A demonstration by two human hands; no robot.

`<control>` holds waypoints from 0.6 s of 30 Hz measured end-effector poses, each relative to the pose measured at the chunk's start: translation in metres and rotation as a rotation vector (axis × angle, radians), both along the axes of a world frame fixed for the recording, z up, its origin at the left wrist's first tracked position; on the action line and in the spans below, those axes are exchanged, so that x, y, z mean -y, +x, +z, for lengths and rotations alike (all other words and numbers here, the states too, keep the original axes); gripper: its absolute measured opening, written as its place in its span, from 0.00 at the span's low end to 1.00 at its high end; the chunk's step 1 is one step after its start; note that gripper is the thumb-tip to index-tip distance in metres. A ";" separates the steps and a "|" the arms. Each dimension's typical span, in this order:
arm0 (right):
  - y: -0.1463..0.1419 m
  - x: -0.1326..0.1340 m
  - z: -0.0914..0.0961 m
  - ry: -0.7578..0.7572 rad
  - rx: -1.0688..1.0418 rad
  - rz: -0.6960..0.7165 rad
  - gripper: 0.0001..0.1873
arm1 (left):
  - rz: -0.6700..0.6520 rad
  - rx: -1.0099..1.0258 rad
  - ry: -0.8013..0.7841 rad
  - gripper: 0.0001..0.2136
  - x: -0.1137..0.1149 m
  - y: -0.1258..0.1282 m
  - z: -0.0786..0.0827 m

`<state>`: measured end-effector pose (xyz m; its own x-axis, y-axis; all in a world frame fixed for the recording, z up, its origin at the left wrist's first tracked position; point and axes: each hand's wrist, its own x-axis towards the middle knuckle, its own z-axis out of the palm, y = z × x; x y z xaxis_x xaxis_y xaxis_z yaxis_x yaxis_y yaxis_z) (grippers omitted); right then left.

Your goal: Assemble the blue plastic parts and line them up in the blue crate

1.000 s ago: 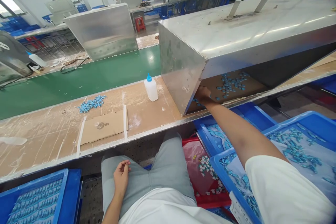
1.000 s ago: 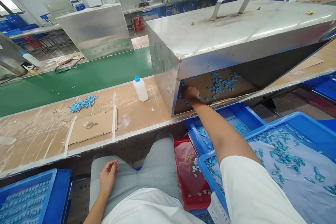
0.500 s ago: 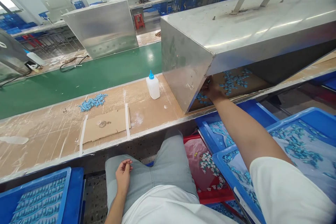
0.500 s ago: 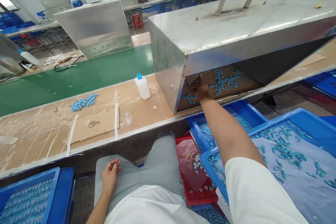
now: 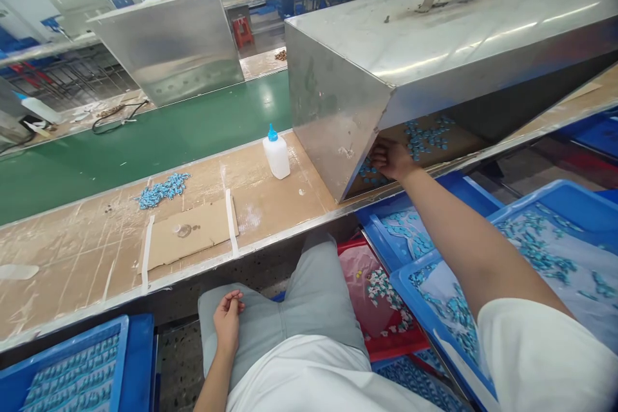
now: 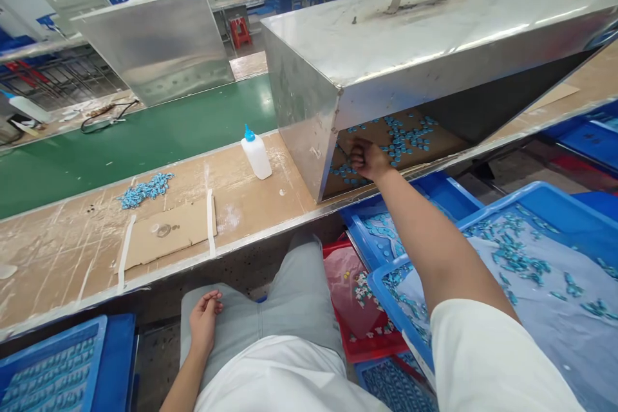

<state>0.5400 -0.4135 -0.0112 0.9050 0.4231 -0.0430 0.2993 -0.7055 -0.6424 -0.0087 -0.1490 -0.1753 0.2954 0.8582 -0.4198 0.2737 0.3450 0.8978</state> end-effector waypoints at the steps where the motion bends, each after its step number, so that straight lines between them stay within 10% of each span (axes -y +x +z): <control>1: 0.000 0.001 -0.003 -0.032 -0.024 -0.002 0.22 | 0.001 0.003 -0.002 0.22 0.000 -0.001 -0.002; 12: 0.009 0.013 -0.024 -0.184 0.006 0.031 0.12 | -0.013 0.012 -0.004 0.22 0.000 -0.003 -0.003; 18: 0.011 0.013 -0.017 -0.151 0.101 0.048 0.28 | -0.027 -0.001 0.013 0.22 0.001 -0.001 0.000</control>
<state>0.5514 -0.4267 -0.0280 0.8868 0.4616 -0.0198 0.3925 -0.7752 -0.4950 -0.0093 -0.1498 -0.1756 0.3182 0.8552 -0.4090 0.2842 0.3255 0.9018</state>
